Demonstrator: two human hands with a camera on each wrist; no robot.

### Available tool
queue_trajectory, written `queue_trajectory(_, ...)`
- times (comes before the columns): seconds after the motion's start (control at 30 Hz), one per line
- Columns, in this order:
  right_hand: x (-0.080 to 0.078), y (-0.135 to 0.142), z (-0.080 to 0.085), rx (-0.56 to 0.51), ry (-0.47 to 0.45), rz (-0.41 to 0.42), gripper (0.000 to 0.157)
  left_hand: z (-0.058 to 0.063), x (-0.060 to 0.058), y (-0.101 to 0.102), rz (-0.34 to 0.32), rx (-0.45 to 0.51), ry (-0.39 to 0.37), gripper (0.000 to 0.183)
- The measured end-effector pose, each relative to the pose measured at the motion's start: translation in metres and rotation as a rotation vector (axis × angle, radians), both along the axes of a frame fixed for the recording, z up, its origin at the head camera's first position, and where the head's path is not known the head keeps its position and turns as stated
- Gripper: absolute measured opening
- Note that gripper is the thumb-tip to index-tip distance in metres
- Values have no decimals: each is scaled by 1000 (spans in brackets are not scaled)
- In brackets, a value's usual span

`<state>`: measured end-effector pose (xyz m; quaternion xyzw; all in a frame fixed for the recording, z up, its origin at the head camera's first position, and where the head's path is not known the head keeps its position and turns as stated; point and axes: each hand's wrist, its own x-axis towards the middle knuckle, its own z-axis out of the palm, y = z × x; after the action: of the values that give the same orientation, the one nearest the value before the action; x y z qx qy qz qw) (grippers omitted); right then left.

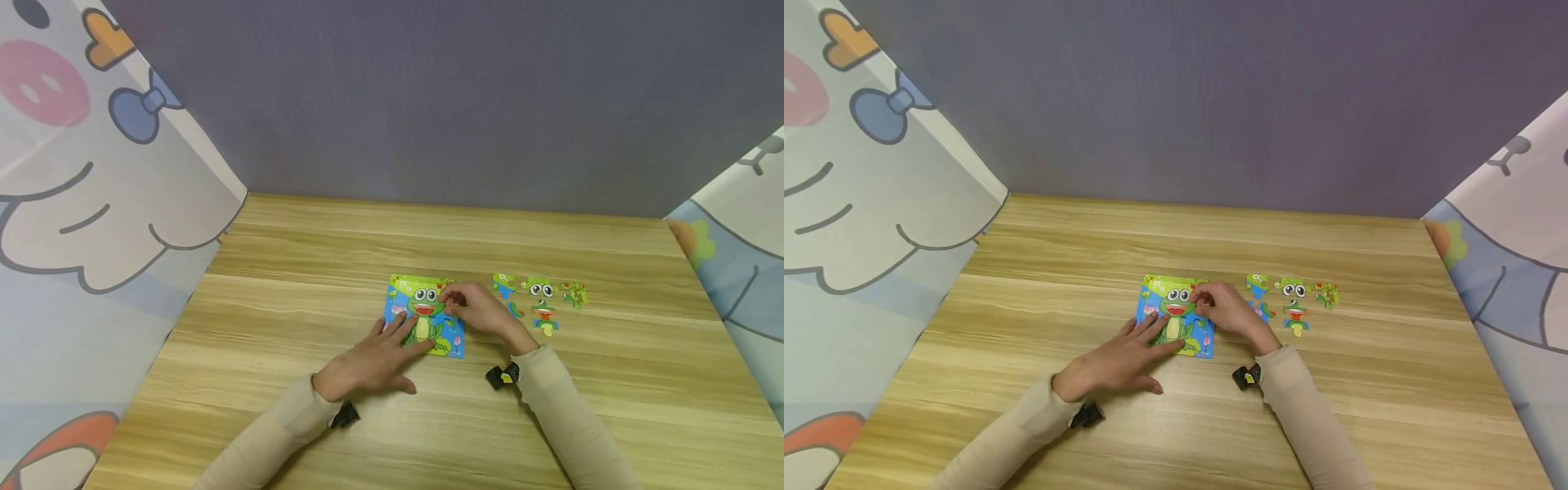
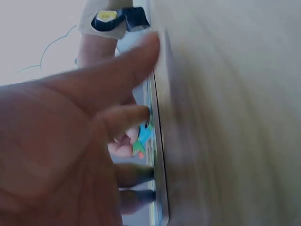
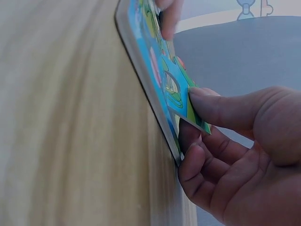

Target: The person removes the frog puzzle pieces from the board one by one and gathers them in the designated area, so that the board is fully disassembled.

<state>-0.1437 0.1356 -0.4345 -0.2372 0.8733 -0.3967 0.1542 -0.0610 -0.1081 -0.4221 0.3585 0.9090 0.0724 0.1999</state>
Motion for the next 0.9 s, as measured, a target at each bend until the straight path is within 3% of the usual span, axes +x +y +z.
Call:
queue_trajectory(0.5,-1,2,0,-36,0,6,12,-1,2,3,-7,-58,34,92)
queue_trajectory(0.9,-3,13,2,-161,-45,-56,15,-3,3,4,-18,-65,41,96)
